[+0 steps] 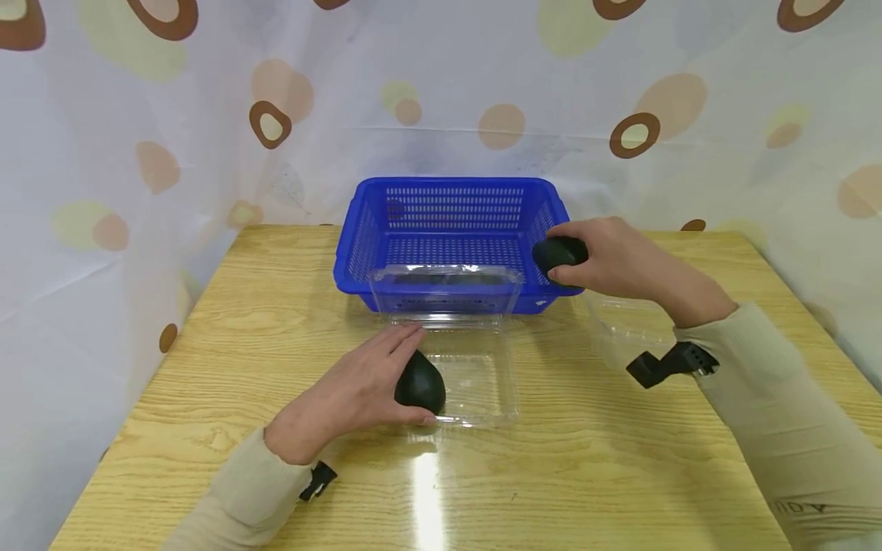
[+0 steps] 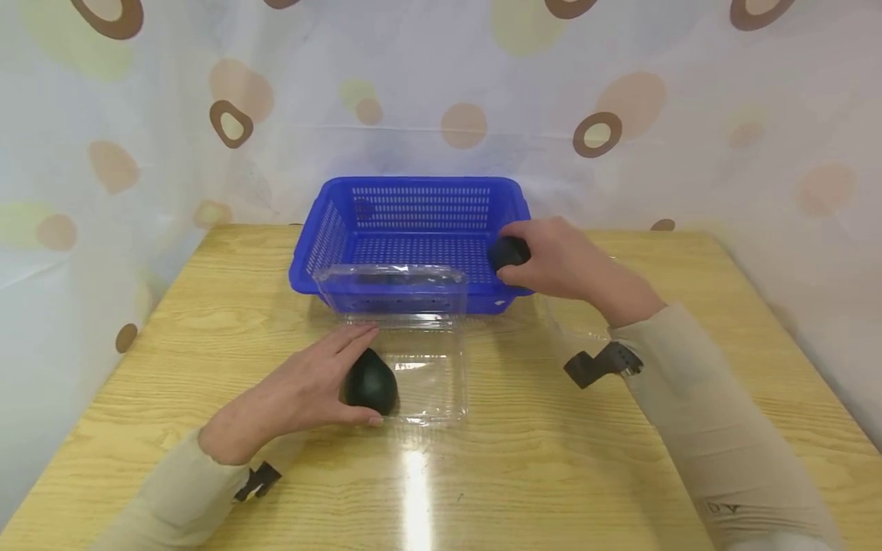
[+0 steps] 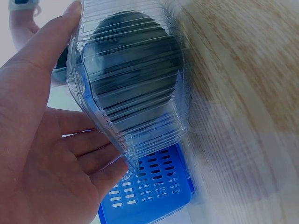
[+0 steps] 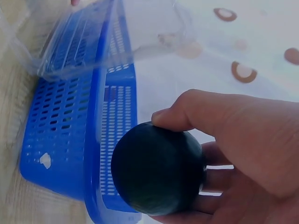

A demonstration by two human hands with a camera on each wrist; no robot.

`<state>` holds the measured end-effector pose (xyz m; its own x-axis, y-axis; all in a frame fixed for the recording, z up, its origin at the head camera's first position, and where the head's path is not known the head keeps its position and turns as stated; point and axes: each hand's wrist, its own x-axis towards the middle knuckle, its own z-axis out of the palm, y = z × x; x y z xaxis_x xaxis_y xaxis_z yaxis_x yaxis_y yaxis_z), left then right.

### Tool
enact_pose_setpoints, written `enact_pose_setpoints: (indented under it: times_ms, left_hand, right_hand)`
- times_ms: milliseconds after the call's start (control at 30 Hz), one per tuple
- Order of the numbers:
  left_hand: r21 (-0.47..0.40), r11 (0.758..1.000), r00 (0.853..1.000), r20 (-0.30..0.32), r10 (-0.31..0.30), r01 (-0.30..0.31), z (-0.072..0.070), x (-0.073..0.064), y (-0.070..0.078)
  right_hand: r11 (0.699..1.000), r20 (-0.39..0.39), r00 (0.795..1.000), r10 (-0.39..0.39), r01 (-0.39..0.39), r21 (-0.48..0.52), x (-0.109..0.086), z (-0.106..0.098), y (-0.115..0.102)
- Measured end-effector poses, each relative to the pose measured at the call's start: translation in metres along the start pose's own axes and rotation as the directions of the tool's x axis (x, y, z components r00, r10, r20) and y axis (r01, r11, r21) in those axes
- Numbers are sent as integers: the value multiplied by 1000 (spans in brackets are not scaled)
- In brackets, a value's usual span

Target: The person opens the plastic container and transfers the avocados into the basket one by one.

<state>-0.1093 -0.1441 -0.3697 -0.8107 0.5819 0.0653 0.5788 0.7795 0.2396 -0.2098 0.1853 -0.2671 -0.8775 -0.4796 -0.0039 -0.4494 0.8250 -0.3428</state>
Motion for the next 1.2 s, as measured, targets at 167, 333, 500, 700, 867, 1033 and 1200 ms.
enact_pose_setpoints:
  times_ms: [167, 333, 500, 700, 867, 1033, 1200]
  left_hand:
    - [10, 1000, 1000, -21, 14, -14, 1, 1, 0]
    - [20, 1000, 999, -35, 24, -23, 2, 1, 0]
    - [20, 999, 999, -31, 28, -27, 3, 2, 1]
    - [20, 1000, 999, -33, 23, -22, 4, 2, 1]
    - [19, 1000, 999, -25, 21, -21, 3, 3, 2]
    - [24, 1000, 1000, -18, 18, -18, 3, 3, 2]
    - [25, 999, 999, -28, 23, -22, 4, 2, 2]
  right_hand:
    - [1000, 34, 999, 12, -11, -26, 20, 1, 4]
    - [999, 71, 997, 16, -14, -35, 41, 7, 6]
    - [1000, 96, 995, 13, -10, -26, 57, 18, 8]
    - [999, 137, 990, 39, -36, -23, 71, 32, 10]
    - [998, 165, 985, 44, -36, -51, 78, 42, 13]
    - [998, 208, 977, 54, -47, -36, 83, 50, 16]
    - [998, 225, 973, 50, -39, -54, 87, 56, 16]
